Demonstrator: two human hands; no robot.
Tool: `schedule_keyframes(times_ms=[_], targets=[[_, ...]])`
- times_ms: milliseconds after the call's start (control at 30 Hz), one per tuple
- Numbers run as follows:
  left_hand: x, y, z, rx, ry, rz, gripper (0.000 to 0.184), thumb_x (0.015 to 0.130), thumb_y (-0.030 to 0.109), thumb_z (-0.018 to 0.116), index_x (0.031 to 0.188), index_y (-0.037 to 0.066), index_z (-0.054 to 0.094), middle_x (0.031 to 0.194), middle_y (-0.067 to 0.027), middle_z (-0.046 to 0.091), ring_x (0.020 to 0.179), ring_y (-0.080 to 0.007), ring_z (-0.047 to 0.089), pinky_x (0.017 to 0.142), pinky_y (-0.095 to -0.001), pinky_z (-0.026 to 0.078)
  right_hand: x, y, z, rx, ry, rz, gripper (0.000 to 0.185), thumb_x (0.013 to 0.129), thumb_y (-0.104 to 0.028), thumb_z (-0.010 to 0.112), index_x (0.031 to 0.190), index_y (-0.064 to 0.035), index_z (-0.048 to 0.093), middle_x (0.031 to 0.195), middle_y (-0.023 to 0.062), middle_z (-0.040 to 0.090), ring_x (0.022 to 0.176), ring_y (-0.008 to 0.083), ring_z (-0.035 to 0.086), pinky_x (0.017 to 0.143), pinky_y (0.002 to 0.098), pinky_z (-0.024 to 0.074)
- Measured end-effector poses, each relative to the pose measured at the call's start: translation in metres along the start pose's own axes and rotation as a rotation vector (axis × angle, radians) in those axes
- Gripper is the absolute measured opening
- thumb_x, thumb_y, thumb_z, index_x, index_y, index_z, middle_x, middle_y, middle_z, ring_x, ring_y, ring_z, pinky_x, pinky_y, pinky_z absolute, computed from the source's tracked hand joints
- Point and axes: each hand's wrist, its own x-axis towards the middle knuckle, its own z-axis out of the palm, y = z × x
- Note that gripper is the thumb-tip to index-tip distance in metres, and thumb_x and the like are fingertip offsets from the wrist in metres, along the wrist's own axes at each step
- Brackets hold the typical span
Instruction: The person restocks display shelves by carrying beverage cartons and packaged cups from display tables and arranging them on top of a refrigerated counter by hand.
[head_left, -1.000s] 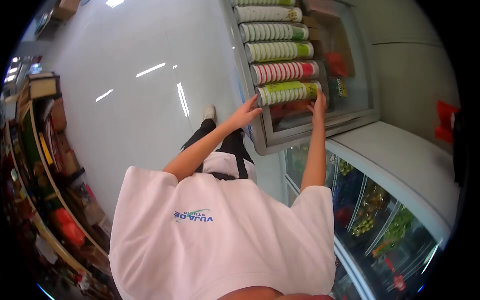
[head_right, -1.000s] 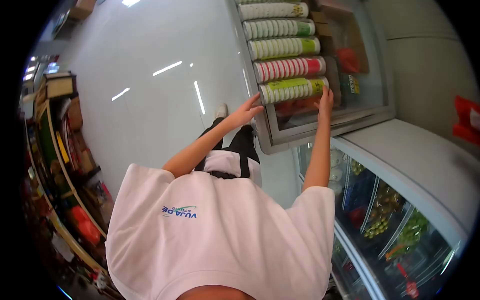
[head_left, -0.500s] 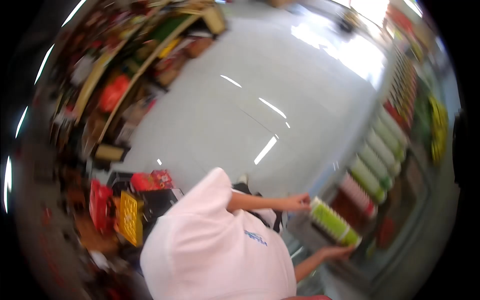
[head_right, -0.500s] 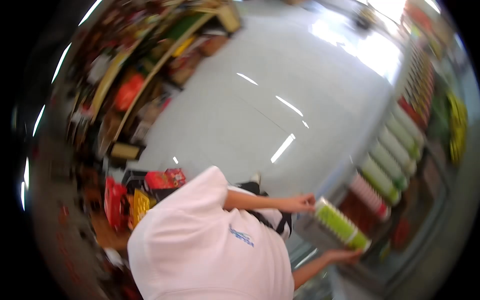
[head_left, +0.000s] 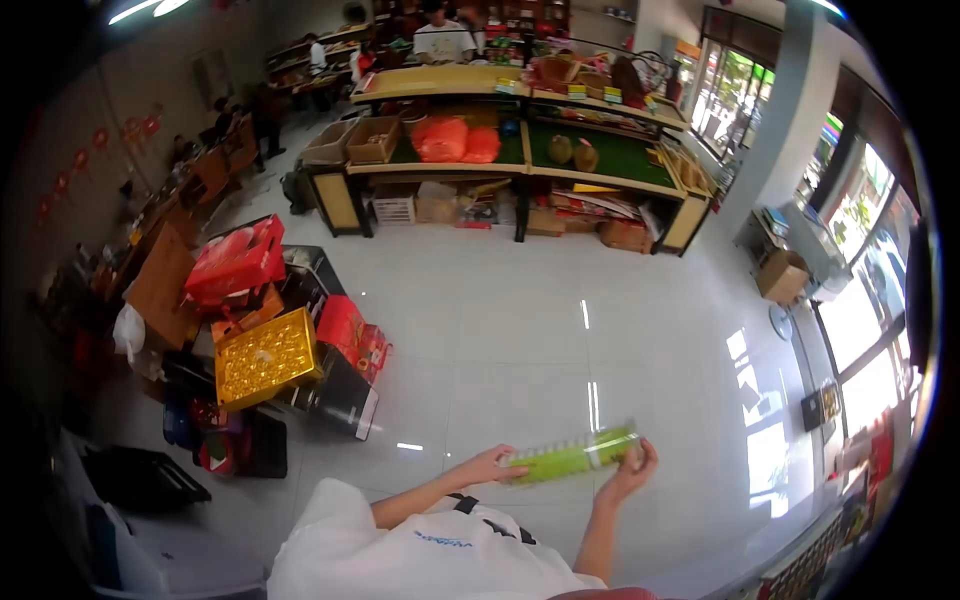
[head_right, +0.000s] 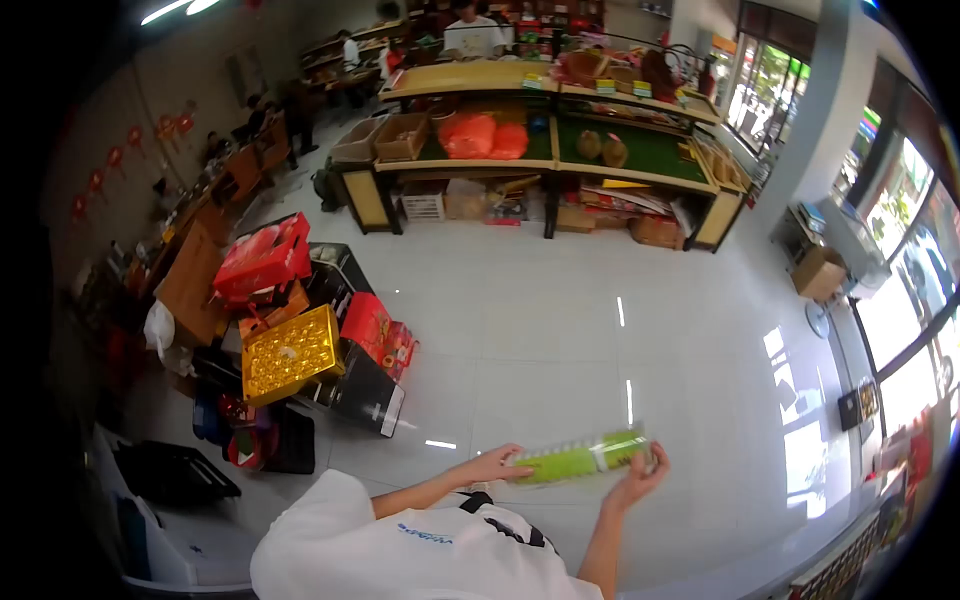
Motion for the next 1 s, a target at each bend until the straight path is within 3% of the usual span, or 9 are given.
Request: schedule_keyframes(times_ms=[233,300,333,500,533,633,767,800,1000], targets=[[-0.035,-0.025,-0.141,0.328,0.319,-0.034,0.091,0.068,0.056,0.075,0.134,0.004,0.04,0.126,-0.0224,0.049,0.116,-0.0304,0.051,0.098,-0.0377,0.041,-0.015,-0.003,0.245,0.187,-0.582,0.08,0.036,0.083,-0.007,0.062,0.116,-0.0019,0.048,0.12,0.0099,0.049,0.106,0.0206,0.053,0.092,0.033,0.0432],[-0.02,-0.009,-0.158,0.194,0.411,0.218,0.094,0.065,0.049,0.08,0.135,0.002,0.038,0.129,-0.0218,0.047,0.121,-0.0295,0.047,0.101,-0.0371,0.038,-0.008,0.012,0.278,0.181,-0.724,0.132,0.037,0.084,-0.007,0.061,0.118,-0.0019,0.047,0.123,0.01,0.048,0.108,0.0212,0.053,0.094,0.0334,0.0425],[-0.007,0.003,-0.167,-0.05,0.355,0.272,0.097,0.063,0.043,0.082,0.136,0.0,0.035,0.13,-0.0221,0.046,0.121,-0.0312,0.047,0.102,-0.0365,0.036,-0.003,0.017,0.292,0.19,-0.739,0.139,0.037,0.084,-0.007,0.061,0.118,-0.0019,0.047,0.123,0.01,0.048,0.108,0.0212,0.053,0.094,0.0334,0.0425],[0.095,0.051,-0.216,-0.08,0.326,0.199,0.097,0.065,0.041,0.082,0.137,0.0,0.032,0.129,-0.0214,0.048,0.121,-0.0301,0.048,0.101,-0.0371,0.037,0.061,0.057,0.366,0.115,-0.591,0.063,0.052,0.089,-0.014,0.055,0.136,-0.0029,0.036,0.133,0.0145,0.043,0.12,0.023,0.045,0.098,0.0357,0.0403],[0.123,0.048,-0.229,-0.065,0.309,0.198,0.094,0.066,0.041,0.081,0.136,0.0,0.033,0.129,-0.0215,0.048,0.12,-0.0294,0.049,0.1,-0.0371,0.039,0.076,0.07,0.379,0.187,-0.592,0.132,0.062,0.09,-0.013,0.053,0.144,-0.0041,0.023,0.138,0.0176,0.039,0.123,0.0245,0.044,0.096,0.0362,0.0413],[0.184,0.077,-0.273,-0.124,0.291,0.193,0.092,0.068,0.041,0.08,0.136,0.0,0.032,0.129,-0.0214,0.049,0.119,-0.0284,0.05,0.098,-0.037,0.04,0.117,0.106,0.412,0.224,-0.715,0.426,0.066,0.09,-0.014,0.054,0.145,-0.0035,0.018,0.137,0.0191,0.039,0.122,0.0253,0.045,0.095,0.0368,0.0422],[0.237,0.114,-0.332,-0.158,0.357,0.159,0.09,0.07,0.04,0.079,0.135,-0.001,0.032,0.127,-0.0203,0.05,0.118,-0.0278,0.051,0.097,-0.0362,0.041,0.159,0.143,0.473,0.095,-1.075,0.689,0.054,0.086,-0.017,0.065,0.129,0.0018,0.04,0.111,0.0114,0.058,0.1,0.0171,0.057,0.088,0.031,0.0457],[0.248,0.124,-0.351,-0.183,0.354,0.171,0.09,0.071,0.039,0.078,0.135,-0.002,0.032,0.125,-0.0201,0.05,0.117,-0.0275,0.051,0.097,-0.0361,0.041,0.159,0.139,0.497,0.18,-1.023,0.617,0.045,0.084,-0.014,0.067,0.12,0.0016,0.046,0.105,0.0093,0.061,0.094,0.0148,0.058,0.084,0.0293,0.0469],[0.309,0.138,-0.43,-0.373,0.525,0.176,0.088,0.073,0.036,0.078,0.135,-0.005,0.03,0.124,-0.0191,0.05,0.116,-0.0256,0.05,0.097,-0.0362,0.04,0.198,0.132,0.63,0.194,-1.147,0.612,0.043,0.083,-0.01,0.067,0.119,0.0013,0.047,0.105,0.0092,0.061,0.092,0.0142,0.059,0.081,0.0287,0.0479]])
